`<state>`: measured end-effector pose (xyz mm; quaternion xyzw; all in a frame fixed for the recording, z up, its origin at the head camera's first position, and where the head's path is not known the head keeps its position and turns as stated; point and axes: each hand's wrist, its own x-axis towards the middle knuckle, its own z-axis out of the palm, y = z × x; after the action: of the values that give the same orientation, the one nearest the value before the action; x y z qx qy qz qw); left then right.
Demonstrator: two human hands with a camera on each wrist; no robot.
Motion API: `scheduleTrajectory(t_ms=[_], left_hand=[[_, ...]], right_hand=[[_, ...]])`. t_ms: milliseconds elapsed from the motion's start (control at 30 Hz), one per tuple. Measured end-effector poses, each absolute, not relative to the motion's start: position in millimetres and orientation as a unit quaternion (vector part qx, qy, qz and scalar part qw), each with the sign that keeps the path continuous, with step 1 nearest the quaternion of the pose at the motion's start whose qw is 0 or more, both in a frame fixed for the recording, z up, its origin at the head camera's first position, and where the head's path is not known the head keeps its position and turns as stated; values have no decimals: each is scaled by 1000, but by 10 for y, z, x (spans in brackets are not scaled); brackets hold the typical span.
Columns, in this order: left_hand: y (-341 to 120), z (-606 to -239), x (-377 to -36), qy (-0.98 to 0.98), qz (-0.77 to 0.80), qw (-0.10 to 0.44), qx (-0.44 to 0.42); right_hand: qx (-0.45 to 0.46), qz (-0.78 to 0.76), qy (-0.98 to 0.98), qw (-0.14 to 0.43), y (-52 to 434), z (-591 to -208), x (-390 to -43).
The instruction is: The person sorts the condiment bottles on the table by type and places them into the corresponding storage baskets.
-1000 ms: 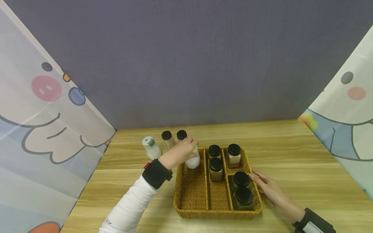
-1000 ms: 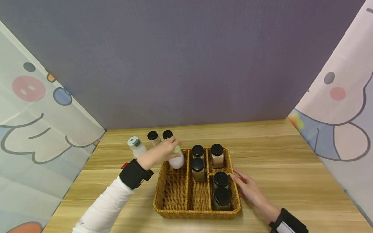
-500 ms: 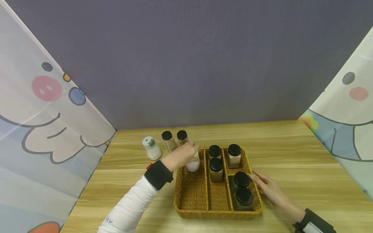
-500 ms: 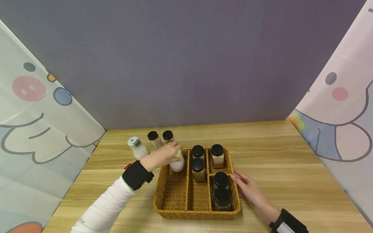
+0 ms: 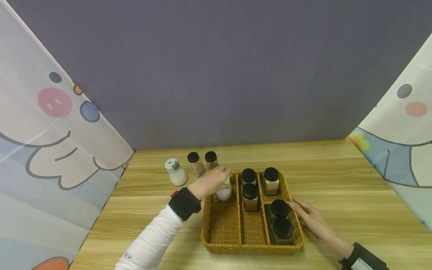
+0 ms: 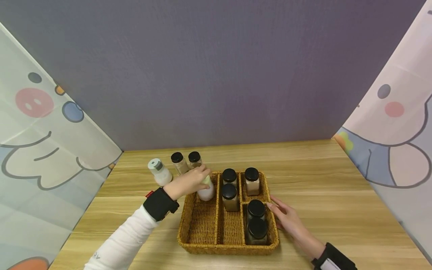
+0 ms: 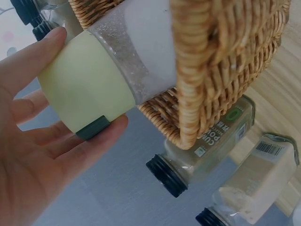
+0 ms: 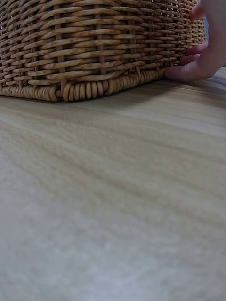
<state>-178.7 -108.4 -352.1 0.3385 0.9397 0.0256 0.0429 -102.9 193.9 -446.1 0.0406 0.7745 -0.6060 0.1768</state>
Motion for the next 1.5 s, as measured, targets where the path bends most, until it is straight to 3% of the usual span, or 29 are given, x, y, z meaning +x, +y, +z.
scheduleTrajectory(t_ms=[900, 1500], left_hand=[[-1166, -3636, -1831, 929, 73, -8, 364], [-1261, -3455, -1875, 928, 111, -41, 354]], right_hand=[[47, -600, 779, 176, 1934, -4459, -1017], [51, -604, 775, 178, 1933, -4460, -1026]])
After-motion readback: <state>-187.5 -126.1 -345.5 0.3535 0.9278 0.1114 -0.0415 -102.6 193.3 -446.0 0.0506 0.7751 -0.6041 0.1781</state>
